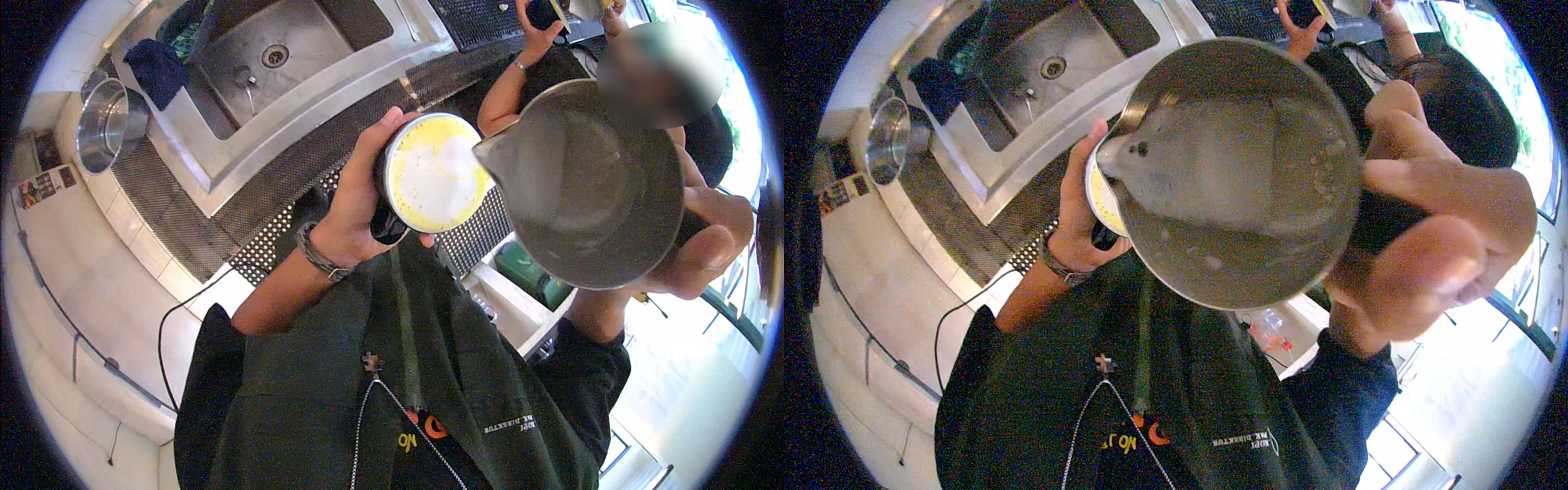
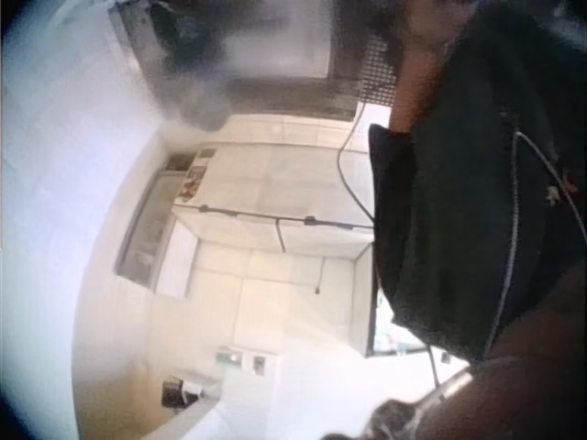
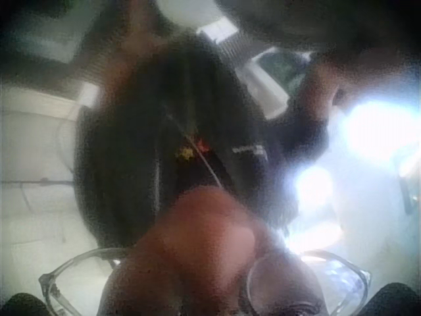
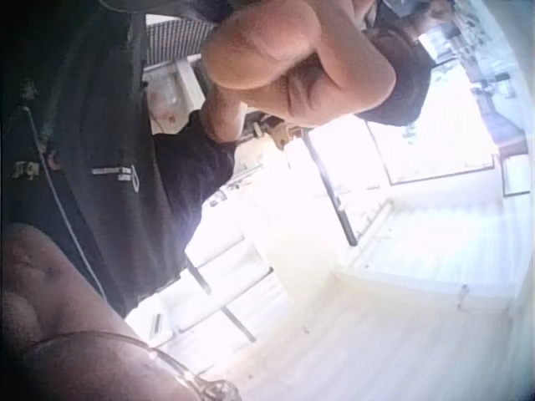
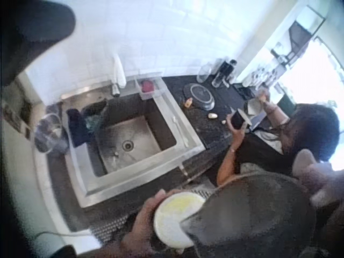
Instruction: The person pours milk into a cup, adds a yellow liquid from a bottle, and then pours more milk to create a layered drink. They then rinse the cup and a metal pitcher in the sink.
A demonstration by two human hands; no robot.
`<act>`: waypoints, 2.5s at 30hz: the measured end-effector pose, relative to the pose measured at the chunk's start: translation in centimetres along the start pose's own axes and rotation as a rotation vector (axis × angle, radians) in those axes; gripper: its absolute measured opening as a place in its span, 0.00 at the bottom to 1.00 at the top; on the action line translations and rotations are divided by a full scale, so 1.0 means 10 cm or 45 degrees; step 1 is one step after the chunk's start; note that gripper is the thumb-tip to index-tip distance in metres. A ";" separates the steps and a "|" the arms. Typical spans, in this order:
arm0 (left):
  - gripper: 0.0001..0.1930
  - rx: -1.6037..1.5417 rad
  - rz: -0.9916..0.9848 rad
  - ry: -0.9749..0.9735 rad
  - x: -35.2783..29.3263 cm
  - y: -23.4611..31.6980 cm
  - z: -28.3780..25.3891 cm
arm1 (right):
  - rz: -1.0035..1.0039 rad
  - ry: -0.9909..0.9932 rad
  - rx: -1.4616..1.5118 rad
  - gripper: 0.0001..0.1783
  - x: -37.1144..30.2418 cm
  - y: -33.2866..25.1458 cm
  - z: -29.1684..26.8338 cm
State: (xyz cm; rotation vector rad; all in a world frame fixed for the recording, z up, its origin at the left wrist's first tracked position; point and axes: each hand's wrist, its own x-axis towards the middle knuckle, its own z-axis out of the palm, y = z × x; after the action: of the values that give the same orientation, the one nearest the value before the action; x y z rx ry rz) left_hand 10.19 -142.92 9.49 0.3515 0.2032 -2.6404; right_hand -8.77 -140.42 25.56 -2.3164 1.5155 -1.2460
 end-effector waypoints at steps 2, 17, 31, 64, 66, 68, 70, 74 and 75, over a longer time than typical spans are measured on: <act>0.27 -0.049 0.018 -0.093 0.00 0.06 -0.04 | 0.131 0.326 -0.199 0.28 -0.01 -0.01 0.20; 0.40 0.012 0.250 -0.055 0.23 0.86 -0.38 | 0.873 0.958 0.339 0.14 -0.30 0.58 0.74; 0.34 0.007 0.309 -0.216 1.17 1.45 -0.73 | 1.175 0.410 0.394 0.13 -1.65 1.77 1.69; 0.35 0.038 0.308 -0.252 2.34 1.59 -1.10 | 1.418 0.301 0.341 0.12 -2.40 2.85 1.89; 0.40 -0.019 0.325 -0.280 2.35 1.55 -1.13 | 1.453 0.306 0.308 0.12 -2.39 2.80 1.87; 0.43 -0.011 0.363 -0.314 2.39 1.55 -1.18 | 1.539 0.268 0.303 0.11 -2.27 2.73 1.79; 0.42 -0.027 0.333 -0.295 2.41 1.54 -1.15 | 1.406 0.512 0.256 0.13 -2.34 2.74 1.87; 0.40 -0.067 0.348 -0.294 2.39 1.49 -1.15 | 1.273 0.524 0.142 0.25 -2.25 2.51 1.86; 0.39 -0.066 0.352 -0.283 2.38 1.48 -1.15 | 1.239 0.497 0.096 0.27 -2.22 2.45 1.84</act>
State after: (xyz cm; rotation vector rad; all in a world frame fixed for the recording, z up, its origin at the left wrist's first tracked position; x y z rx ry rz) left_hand -0.92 -163.86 -9.46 0.0612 0.1386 -2.3731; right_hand -17.56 -140.85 -11.23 -0.9921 2.2162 -1.3910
